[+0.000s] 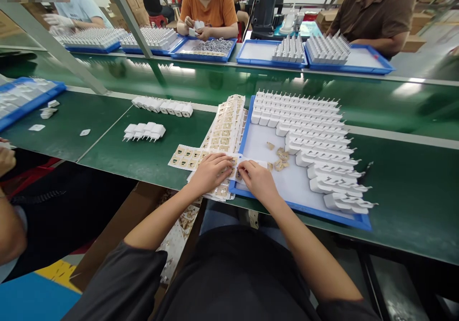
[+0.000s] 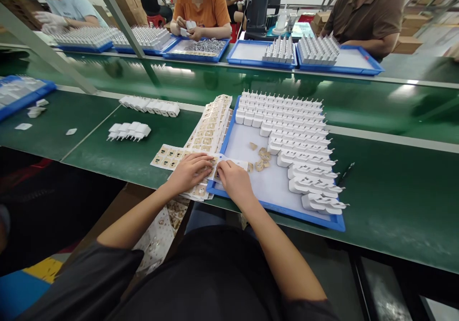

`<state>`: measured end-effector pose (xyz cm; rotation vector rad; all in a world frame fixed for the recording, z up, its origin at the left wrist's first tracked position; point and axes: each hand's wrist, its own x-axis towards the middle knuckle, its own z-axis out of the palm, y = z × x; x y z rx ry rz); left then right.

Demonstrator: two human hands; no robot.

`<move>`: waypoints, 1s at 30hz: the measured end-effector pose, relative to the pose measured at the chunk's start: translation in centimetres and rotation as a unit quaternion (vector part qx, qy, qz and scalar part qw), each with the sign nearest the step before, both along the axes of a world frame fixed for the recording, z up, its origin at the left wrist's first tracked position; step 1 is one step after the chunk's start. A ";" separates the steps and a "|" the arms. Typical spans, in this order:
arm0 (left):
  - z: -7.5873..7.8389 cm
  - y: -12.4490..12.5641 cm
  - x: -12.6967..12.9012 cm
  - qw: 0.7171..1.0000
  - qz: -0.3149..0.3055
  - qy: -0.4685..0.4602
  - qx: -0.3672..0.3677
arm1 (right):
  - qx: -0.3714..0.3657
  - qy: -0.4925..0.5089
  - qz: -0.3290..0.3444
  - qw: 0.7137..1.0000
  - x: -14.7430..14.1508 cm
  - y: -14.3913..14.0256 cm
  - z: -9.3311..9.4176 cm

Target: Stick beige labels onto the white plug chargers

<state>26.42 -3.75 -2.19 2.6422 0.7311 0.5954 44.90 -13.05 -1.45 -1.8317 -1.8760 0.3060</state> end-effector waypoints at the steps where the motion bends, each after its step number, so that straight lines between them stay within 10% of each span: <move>1: 0.0 0.0 0.1 1.000 0.002 0.000 0.001 | 0.006 0.017 0.005 1.000 0.2 -0.2 0.2; 11: 1.6 0.6 1.9 0.999 -0.006 0.029 0.045 | 0.110 0.274 -0.001 0.955 4.1 -9.0 0.8; 17: 4.7 -2.9 12.2 0.976 -0.196 0.008 0.091 | 0.079 0.288 0.063 0.952 4.9 -11.2 0.4; 23: 3.3 -7.1 21.6 0.963 -0.241 0.023 0.117 | 0.083 0.277 0.081 0.954 5.1 -11.3 0.1; 30: 3.8 -6.8 19.1 0.964 -0.255 -0.053 -0.050 | 0.071 0.302 0.098 0.946 5.3 -11.6 0.1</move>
